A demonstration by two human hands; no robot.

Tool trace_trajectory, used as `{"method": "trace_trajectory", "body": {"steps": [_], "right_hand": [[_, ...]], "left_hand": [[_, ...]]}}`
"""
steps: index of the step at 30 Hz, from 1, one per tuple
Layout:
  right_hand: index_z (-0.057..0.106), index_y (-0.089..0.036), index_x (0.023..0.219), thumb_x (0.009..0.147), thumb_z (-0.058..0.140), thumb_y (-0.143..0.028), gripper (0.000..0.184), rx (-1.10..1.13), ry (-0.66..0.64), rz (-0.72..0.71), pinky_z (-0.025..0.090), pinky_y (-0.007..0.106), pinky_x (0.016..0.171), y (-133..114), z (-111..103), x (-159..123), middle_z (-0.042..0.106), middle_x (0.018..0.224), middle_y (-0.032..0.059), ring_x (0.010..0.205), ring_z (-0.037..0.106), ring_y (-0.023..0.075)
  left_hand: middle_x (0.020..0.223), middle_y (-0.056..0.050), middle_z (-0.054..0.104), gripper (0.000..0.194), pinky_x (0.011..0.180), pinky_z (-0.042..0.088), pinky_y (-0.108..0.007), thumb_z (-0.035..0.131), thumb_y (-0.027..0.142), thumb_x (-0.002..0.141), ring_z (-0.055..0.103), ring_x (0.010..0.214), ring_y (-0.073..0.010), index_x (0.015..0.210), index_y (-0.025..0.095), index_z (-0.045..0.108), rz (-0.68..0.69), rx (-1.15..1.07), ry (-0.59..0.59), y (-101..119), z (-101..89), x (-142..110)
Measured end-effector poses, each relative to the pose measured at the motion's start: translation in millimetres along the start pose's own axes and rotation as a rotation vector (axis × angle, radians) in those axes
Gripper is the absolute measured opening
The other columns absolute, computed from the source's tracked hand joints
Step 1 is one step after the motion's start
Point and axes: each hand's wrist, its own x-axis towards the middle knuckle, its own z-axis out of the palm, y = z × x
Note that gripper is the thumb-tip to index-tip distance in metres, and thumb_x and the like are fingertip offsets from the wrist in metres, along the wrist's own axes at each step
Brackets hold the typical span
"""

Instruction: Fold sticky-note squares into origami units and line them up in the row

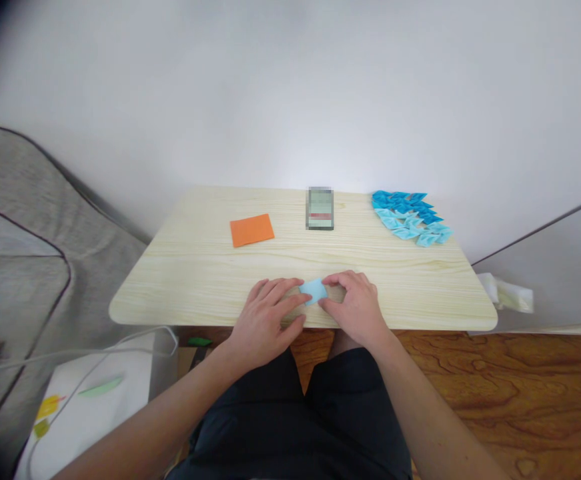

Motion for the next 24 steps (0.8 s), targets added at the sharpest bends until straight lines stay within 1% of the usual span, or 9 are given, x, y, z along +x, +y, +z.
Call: {"method": "trace_trajectory", "body": {"steps": [3, 4, 7, 9, 11, 14, 16, 20, 24], "right_hand": [[0.069, -0.03, 0.117, 0.075, 0.079, -0.032, 0.043, -0.019, 0.02, 0.035, 0.046, 0.044, 0.092, -4, 2, 2, 0.071, 0.103, 0.0019, 0.1, 0.062, 0.0257], [0.069, -0.03, 0.117, 0.075, 0.079, -0.033, 0.044, -0.034, 0.021, 0.037, 0.046, 0.044, 0.091, -5, 2, 2, 0.071, 0.102, 0.0019, 0.1, 0.062, 0.0258], [0.072, -0.031, 0.111, 0.076, 0.078, -0.033, 0.036, -0.068, 0.026, 0.025, 0.045, 0.045, 0.091, -6, 4, 2, 0.07, 0.099, 0.0016, 0.099, 0.062, 0.0261], [0.073, -0.03, 0.107, 0.076, 0.078, -0.033, 0.031, -0.058, 0.045, 0.012, 0.045, 0.045, 0.091, -5, 6, 1, 0.071, 0.099, 0.0014, 0.098, 0.062, 0.0262], [0.073, -0.03, 0.102, 0.077, 0.079, -0.033, 0.025, -0.029, 0.076, -0.006, 0.045, 0.045, 0.091, -2, 8, -2, 0.071, 0.099, 0.0013, 0.098, 0.062, 0.0262], [0.073, -0.029, 0.092, 0.079, 0.077, -0.029, 0.013, 0.017, 0.122, -0.055, 0.046, 0.045, 0.092, 1, 9, -7, 0.071, 0.098, 0.0016, 0.098, 0.062, 0.0257], [0.074, -0.029, 0.089, 0.082, 0.073, -0.025, 0.008, 0.027, 0.127, -0.119, 0.046, 0.044, 0.092, 3, 9, -11, 0.071, 0.1, 0.0021, 0.098, 0.061, 0.025], [0.076, -0.03, 0.096, 0.086, 0.067, -0.021, 0.016, -0.022, 0.104, -0.242, 0.046, 0.045, 0.093, 1, 8, -21, 0.069, 0.112, 0.0031, 0.106, 0.059, 0.0256], [0.074, -0.031, 0.109, 0.088, 0.066, -0.023, 0.024, -0.079, 0.08, -0.248, 0.046, 0.047, 0.094, -2, 8, -26, 0.067, 0.118, 0.0047, 0.111, 0.058, 0.0275]], "left_hand": [[0.146, -0.003, 0.057, 0.04, 0.117, 0.033, -0.05, 0.062, 0.032, 0.092, 0.05, 0.134, -0.0267, 0.132, 0.032, 0.061, -0.037, -0.002, 0.029, 1, 1.3, 5], [0.145, -0.004, 0.058, 0.044, 0.116, 0.034, -0.049, 0.064, 0.033, 0.091, 0.05, 0.133, -0.0269, 0.135, 0.03, 0.059, -0.056, -0.003, 0.046, 2, 1.9, 7], [0.14, -0.007, 0.061, 0.054, 0.114, 0.036, -0.048, 0.069, 0.037, 0.087, 0.051, 0.131, -0.0279, 0.138, 0.025, 0.055, -0.108, 0.004, 0.099, 5, 3.9, 16], [0.135, -0.006, 0.063, 0.048, 0.111, 0.037, -0.048, 0.071, 0.034, 0.085, 0.053, 0.128, -0.0276, 0.131, 0.025, 0.059, -0.121, 0.011, 0.115, 6, 4.9, 21], [0.129, -0.004, 0.065, 0.037, 0.107, 0.039, -0.047, 0.071, 0.029, 0.084, 0.055, 0.122, -0.0267, 0.12, 0.027, 0.064, -0.117, 0.014, 0.12, 7, 5.6, 25], [0.12, -0.003, 0.068, 0.022, 0.1, 0.04, -0.046, 0.067, 0.022, 0.086, 0.056, 0.115, -0.0257, 0.107, 0.027, 0.068, -0.09, 0.02, 0.123, 7, 6.6, 28], [0.113, -0.002, 0.071, 0.018, 0.098, 0.039, -0.047, 0.062, 0.015, 0.087, 0.057, 0.112, -0.0254, 0.1, 0.027, 0.069, -0.06, 0.023, 0.118, 5, 7.6, 29], [0.104, -0.002, 0.075, 0.02, 0.099, 0.037, -0.048, 0.058, 0.011, 0.088, 0.058, 0.11, -0.0257, 0.093, 0.025, 0.07, -0.002, 0.008, 0.1, -2, 8.2, 30], [0.106, -0.001, 0.076, 0.023, 0.103, 0.036, -0.048, 0.056, 0.01, 0.086, 0.059, 0.112, -0.0247, 0.093, 0.026, 0.071, 0.012, -0.008, 0.092, -5, 4.6, 30]]}}
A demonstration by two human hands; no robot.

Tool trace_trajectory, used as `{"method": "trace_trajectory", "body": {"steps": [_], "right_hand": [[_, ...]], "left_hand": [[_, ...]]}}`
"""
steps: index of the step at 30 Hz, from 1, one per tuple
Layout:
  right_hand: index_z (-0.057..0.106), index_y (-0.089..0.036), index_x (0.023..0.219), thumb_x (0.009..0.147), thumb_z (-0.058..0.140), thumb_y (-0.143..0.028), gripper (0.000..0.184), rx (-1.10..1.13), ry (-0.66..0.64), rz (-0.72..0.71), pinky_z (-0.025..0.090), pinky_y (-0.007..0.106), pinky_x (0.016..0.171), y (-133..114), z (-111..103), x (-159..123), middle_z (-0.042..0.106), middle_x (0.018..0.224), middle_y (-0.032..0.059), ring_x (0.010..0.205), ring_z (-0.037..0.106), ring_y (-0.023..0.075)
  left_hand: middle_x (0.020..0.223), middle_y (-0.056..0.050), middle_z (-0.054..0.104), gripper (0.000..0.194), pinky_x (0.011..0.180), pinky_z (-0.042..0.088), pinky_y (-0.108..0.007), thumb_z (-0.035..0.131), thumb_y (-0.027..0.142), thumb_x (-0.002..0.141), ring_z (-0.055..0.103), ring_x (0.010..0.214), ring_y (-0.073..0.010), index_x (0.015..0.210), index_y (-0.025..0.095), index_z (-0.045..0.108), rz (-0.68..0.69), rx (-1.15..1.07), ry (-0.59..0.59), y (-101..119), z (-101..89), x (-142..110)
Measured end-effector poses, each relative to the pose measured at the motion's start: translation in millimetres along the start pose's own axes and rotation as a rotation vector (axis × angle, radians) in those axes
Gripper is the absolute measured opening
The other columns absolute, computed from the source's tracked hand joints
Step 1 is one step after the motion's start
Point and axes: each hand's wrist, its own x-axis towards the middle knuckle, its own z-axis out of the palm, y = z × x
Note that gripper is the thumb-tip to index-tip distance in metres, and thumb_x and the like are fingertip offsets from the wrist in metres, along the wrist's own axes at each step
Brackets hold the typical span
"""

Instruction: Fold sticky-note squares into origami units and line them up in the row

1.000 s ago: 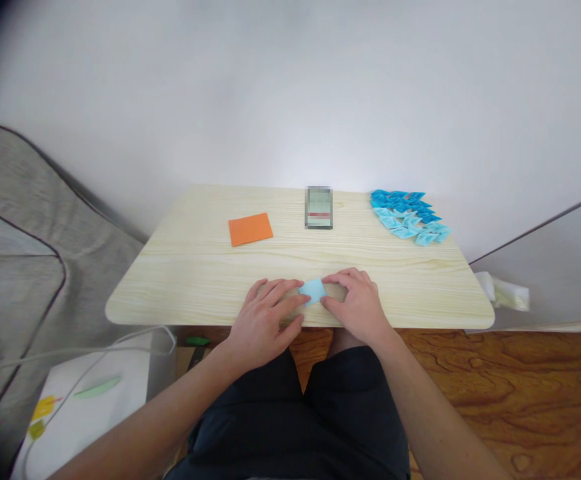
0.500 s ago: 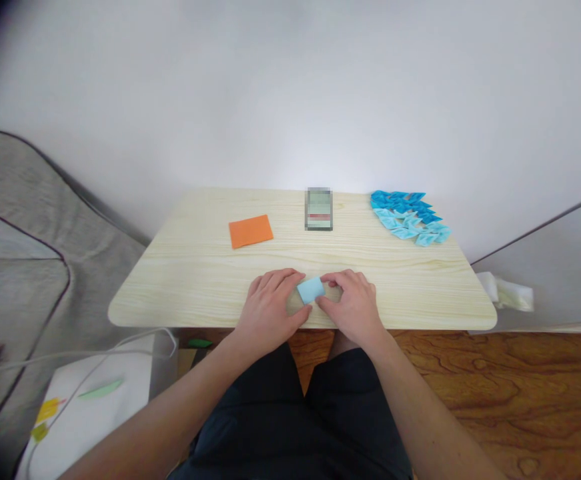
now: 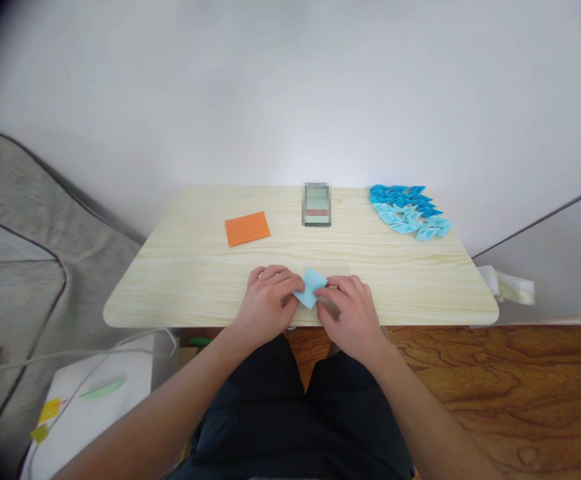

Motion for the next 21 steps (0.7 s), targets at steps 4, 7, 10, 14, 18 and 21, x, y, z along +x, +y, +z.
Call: {"method": "trace_trajectory", "body": {"steps": [4, 7, 10, 14, 18, 21], "right_hand": [[0.074, -0.029, 0.111, 0.089, 0.065, -0.026, 0.024, -0.012, -0.013, 0.04, 0.046, 0.046, 0.091, 0, 1, 1, 0.067, 0.107, 0.0057, 0.104, 0.058, 0.027], [0.075, -0.029, 0.108, 0.088, 0.066, -0.027, 0.022, -0.025, 0.003, 0.04, 0.047, 0.045, 0.088, 0, 0, 0, 0.065, 0.1, 0.0056, 0.1, 0.058, 0.0262], [0.074, -0.029, 0.111, 0.085, 0.068, -0.026, 0.027, -0.076, 0.038, 0.005, 0.045, 0.047, 0.093, -3, -3, 1, 0.066, 0.11, 0.0061, 0.106, 0.057, 0.028], [0.072, -0.031, 0.11, 0.084, 0.068, -0.023, 0.027, -0.107, -0.028, -0.053, 0.039, 0.05, 0.1, -5, -7, 5, 0.071, 0.119, 0.0013, 0.116, 0.054, 0.0297], [0.071, -0.03, 0.106, 0.086, 0.069, -0.024, 0.022, -0.047, -0.076, -0.024, 0.041, 0.047, 0.098, -3, -7, 8, 0.074, 0.112, -0.0002, 0.111, 0.058, 0.027], [0.071, -0.029, 0.109, 0.087, 0.07, -0.024, 0.023, -0.002, -0.076, 0.011, 0.042, 0.046, 0.096, -1, -6, 8, 0.073, 0.111, 0.0008, 0.109, 0.059, 0.0259]], "left_hand": [[0.113, -0.002, 0.075, 0.016, 0.113, 0.031, -0.051, 0.063, 0.019, 0.086, 0.058, 0.119, -0.0258, 0.098, 0.027, 0.071, 0.017, 0.005, -0.013, 3, -4.2, -1], [0.118, -0.001, 0.074, 0.012, 0.119, 0.024, -0.054, 0.063, 0.028, 0.091, 0.057, 0.124, -0.0253, 0.097, 0.029, 0.073, 0.04, 0.007, -0.029, 4, -5.0, -3], [0.122, 0.0, 0.073, 0.015, 0.121, 0.02, -0.055, 0.059, 0.03, 0.095, 0.056, 0.127, -0.0246, 0.095, 0.03, 0.074, 0.053, 0.007, -0.043, 2, -4.1, -5], [0.123, 0.002, 0.073, 0.016, 0.121, 0.019, -0.055, 0.06, 0.029, 0.096, 0.055, 0.129, -0.0241, 0.093, 0.03, 0.075, 0.049, -0.018, -0.054, -3, -3.1, -6], [0.115, 0.001, 0.075, 0.015, 0.114, 0.03, -0.051, 0.061, 0.028, 0.095, 0.057, 0.12, -0.0235, 0.091, 0.028, 0.075, 0.027, -0.063, -0.068, -6, -3.8, -4], [0.106, -0.001, 0.075, 0.015, 0.103, 0.037, -0.048, 0.06, 0.029, 0.095, 0.058, 0.109, -0.0233, 0.093, 0.027, 0.075, -0.016, -0.076, -0.08, -5, -4.0, -2]]}}
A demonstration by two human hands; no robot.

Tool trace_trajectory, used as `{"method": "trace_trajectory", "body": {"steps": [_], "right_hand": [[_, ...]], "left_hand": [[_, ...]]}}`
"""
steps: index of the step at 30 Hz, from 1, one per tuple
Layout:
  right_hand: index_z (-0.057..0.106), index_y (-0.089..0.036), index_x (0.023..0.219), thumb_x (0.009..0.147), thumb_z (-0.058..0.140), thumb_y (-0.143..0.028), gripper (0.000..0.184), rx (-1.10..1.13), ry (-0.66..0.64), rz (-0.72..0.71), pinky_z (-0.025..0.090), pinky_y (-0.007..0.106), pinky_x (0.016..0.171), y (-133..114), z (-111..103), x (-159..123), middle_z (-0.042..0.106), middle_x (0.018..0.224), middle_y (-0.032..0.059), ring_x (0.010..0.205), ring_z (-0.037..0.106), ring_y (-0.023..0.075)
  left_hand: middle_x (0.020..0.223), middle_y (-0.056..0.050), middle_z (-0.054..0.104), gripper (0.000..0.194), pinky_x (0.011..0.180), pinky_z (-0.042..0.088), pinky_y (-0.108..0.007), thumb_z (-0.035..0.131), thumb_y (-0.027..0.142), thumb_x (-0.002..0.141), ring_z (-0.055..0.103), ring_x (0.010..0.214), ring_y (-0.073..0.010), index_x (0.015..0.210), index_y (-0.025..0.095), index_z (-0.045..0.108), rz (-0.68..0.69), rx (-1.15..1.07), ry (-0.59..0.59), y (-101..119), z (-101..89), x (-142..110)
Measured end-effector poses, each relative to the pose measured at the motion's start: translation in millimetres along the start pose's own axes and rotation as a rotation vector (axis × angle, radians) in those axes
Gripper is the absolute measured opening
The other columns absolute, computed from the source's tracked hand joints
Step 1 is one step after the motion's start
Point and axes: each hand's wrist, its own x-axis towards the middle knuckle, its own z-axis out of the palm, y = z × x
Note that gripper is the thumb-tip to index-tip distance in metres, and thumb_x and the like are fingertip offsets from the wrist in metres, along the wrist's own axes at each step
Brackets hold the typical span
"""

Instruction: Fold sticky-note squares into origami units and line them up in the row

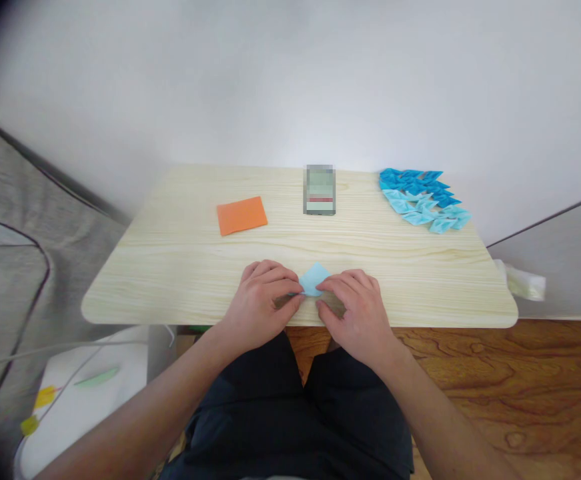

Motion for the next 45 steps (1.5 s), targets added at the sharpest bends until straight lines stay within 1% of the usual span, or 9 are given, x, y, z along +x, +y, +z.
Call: {"method": "trace_trajectory", "body": {"steps": [5, 9, 15, 22, 26, 30, 36, 45], "right_hand": [[0.074, -0.029, 0.098, 0.091, 0.069, -0.029, 0.009, 0.037, -0.003, 0.007, 0.045, 0.045, 0.092, 4, 2, 3, 0.071, 0.106, 0.0029, 0.105, 0.06, 0.0252], [0.074, -0.029, 0.095, 0.091, 0.069, -0.031, 0.007, 0.035, -0.026, 0.024, 0.046, 0.044, 0.089, 6, 0, 10, 0.069, 0.103, 0.0039, 0.102, 0.061, 0.025], [0.071, -0.028, 0.092, 0.089, 0.071, -0.03, 0.004, 0.02, -0.059, 0.064, 0.045, 0.046, 0.086, 3, 0, 17, 0.068, 0.1, 0.0042, 0.098, 0.062, 0.0254], [0.07, -0.029, 0.09, 0.087, 0.072, -0.029, 0.004, 0.009, -0.005, 0.109, 0.046, 0.049, 0.084, 0, 6, 16, 0.067, 0.101, 0.0054, 0.098, 0.062, 0.0269], [0.069, -0.031, 0.09, 0.086, 0.073, -0.029, 0.005, 0.012, 0.001, 0.126, 0.046, 0.05, 0.082, -1, 7, 17, 0.068, 0.1, 0.005, 0.096, 0.063, 0.0275], [0.069, -0.031, 0.09, 0.086, 0.073, -0.028, 0.006, 0.014, -0.01, 0.136, 0.046, 0.05, 0.083, -2, 7, 18, 0.068, 0.099, 0.0051, 0.096, 0.063, 0.0277], [0.068, -0.031, 0.09, 0.087, 0.073, -0.03, 0.006, -0.004, -0.017, 0.138, 0.045, 0.05, 0.082, -1, 7, 18, 0.068, 0.1, 0.0056, 0.096, 0.063, 0.0283], [0.067, -0.028, 0.088, 0.089, 0.071, -0.03, 0.005, -0.023, -0.048, 0.139, 0.044, 0.048, 0.083, -2, 6, 19, 0.067, 0.098, 0.0057, 0.096, 0.062, 0.0263]], "left_hand": [[0.102, -0.002, 0.073, 0.013, 0.096, 0.04, -0.045, 0.064, 0.032, 0.094, 0.057, 0.104, -0.0233, 0.091, 0.025, 0.074, -0.073, -0.009, -0.009, 2, 0.3, 4], [0.1, -0.002, 0.071, 0.016, 0.094, 0.04, -0.045, 0.061, 0.032, 0.096, 0.057, 0.103, -0.0226, 0.088, 0.025, 0.072, -0.121, -0.017, -0.006, 4, 0.7, 7], [0.098, -0.002, 0.068, 0.011, 0.09, 0.04, -0.046, 0.065, 0.032, 0.092, 0.056, 0.1, -0.0235, 0.085, 0.024, 0.067, -0.209, 0.015, -0.015, 4, 2.0, 10], [0.093, -0.004, 0.067, 0.013, 0.083, 0.041, -0.046, 0.065, 0.036, 0.093, 0.056, 0.094, -0.0245, 0.085, 0.026, 0.066, -0.247, 0.017, 0.0, 2, 5.5, 11], [0.09, -0.004, 0.067, 0.014, 0.08, 0.04, -0.046, 0.065, 0.037, 0.093, 0.056, 0.09, -0.0245, 0.083, 0.026, 0.065, -0.264, 0.027, -0.025, 1, 6.3, 13], [0.089, -0.004, 0.067, 0.015, 0.08, 0.04, -0.047, 0.065, 0.036, 0.093, 0.056, 0.091, -0.0251, 0.082, 0.026, 0.064, -0.269, 0.029, -0.044, 1, 6.0, 15], [0.087, -0.005, 0.066, 0.018, 0.078, 0.04, -0.048, 0.065, 0.037, 0.092, 0.057, 0.09, -0.0263, 0.079, 0.025, 0.063, -0.276, 0.05, -0.032, 2, 6.9, 18], [0.088, -0.004, 0.065, 0.017, 0.078, 0.037, -0.046, 0.062, 0.036, 0.094, 0.054, 0.089, -0.0251, 0.081, 0.024, 0.062, -0.267, 0.043, -0.05, 1, 6.5, 18]]}}
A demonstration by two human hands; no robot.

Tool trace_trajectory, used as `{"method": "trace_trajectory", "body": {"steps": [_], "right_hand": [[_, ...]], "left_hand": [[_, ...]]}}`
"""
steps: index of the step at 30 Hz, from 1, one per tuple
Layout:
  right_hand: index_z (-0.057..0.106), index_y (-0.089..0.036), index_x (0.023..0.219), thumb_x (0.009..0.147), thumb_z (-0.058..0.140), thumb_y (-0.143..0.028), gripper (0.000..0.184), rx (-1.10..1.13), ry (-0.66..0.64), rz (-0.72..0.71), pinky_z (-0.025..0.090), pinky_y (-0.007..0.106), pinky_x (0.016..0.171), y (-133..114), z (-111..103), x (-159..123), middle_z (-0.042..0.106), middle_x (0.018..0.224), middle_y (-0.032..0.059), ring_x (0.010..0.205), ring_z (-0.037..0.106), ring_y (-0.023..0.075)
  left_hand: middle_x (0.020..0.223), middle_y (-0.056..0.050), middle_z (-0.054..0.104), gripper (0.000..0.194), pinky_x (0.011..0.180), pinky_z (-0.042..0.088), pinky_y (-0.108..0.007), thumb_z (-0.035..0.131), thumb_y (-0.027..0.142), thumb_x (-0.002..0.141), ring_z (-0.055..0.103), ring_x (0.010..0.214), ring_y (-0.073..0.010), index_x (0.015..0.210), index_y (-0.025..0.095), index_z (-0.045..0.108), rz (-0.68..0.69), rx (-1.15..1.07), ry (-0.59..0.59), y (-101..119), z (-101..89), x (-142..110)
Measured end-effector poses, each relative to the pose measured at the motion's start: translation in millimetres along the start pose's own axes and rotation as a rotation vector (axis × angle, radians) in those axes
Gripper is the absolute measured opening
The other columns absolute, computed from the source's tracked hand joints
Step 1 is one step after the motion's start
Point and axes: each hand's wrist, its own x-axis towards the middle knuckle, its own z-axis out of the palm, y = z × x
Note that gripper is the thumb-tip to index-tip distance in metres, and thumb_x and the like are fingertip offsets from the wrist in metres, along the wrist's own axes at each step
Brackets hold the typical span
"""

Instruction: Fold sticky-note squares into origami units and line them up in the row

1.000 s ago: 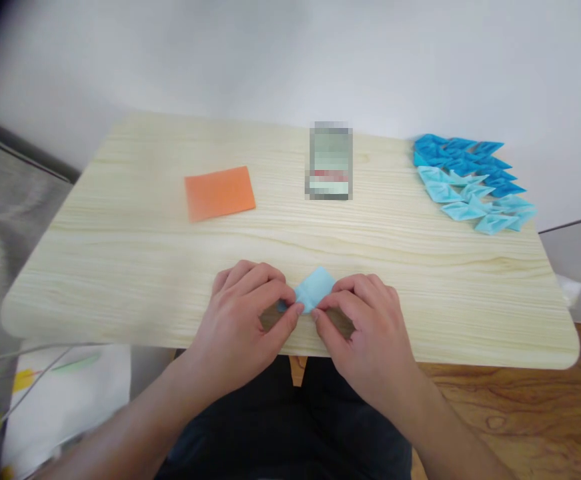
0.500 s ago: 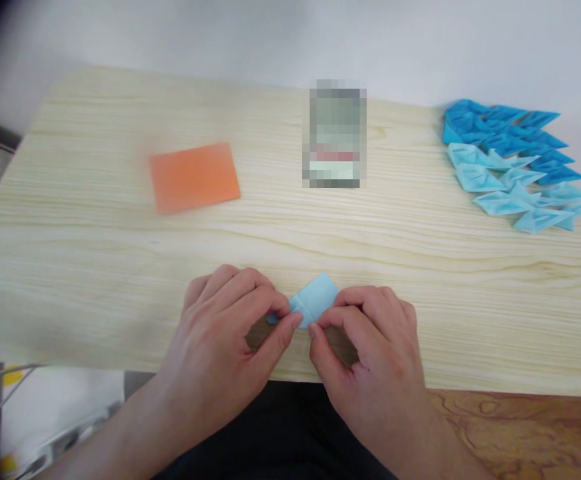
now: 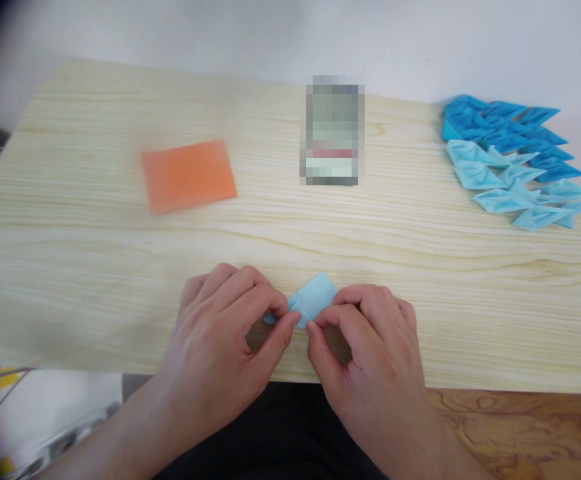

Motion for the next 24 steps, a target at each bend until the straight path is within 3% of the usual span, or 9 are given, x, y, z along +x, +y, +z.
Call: {"method": "trace_trajectory", "body": {"steps": [6, 12, 24], "right_hand": [[0.067, -0.025, 0.088, 0.086, 0.073, -0.027, 0.007, -0.008, -0.008, 0.001, 0.043, 0.045, 0.085, -0.2, 0.1, 0.4, 0.065, 0.099, 0.0041, 0.096, 0.062, 0.024], [0.071, -0.029, 0.104, 0.089, 0.07, -0.023, 0.016, 0.031, -0.028, -0.006, 0.043, 0.046, 0.087, -0.3, -4.0, 0.6, 0.065, 0.105, 0.0039, 0.099, 0.061, 0.0241], [0.076, -0.033, 0.1, 0.091, 0.069, -0.025, 0.013, 0.05, -0.018, -0.023, 0.043, 0.048, 0.089, 2.8, -0.4, -4.1, 0.065, 0.106, 0.0038, 0.098, 0.061, 0.0242]], "left_hand": [[0.09, -0.004, 0.065, 0.017, 0.081, 0.035, -0.045, 0.058, 0.033, 0.096, 0.053, 0.092, -0.0244, 0.083, 0.023, 0.063, -0.025, -0.004, -0.05, 2.1, -3.0, 0.3], [0.09, -0.003, 0.064, 0.018, 0.081, 0.035, -0.046, 0.059, 0.035, 0.096, 0.053, 0.092, -0.0248, 0.082, 0.024, 0.062, -0.03, 0.001, -0.051, 1.8, -2.7, -0.8], [0.092, -0.003, 0.065, 0.02, 0.083, 0.036, -0.044, 0.063, 0.039, 0.095, 0.054, 0.094, -0.0247, 0.083, 0.024, 0.059, -0.027, 0.028, -0.032, -1.0, -0.6, -1.4]]}}
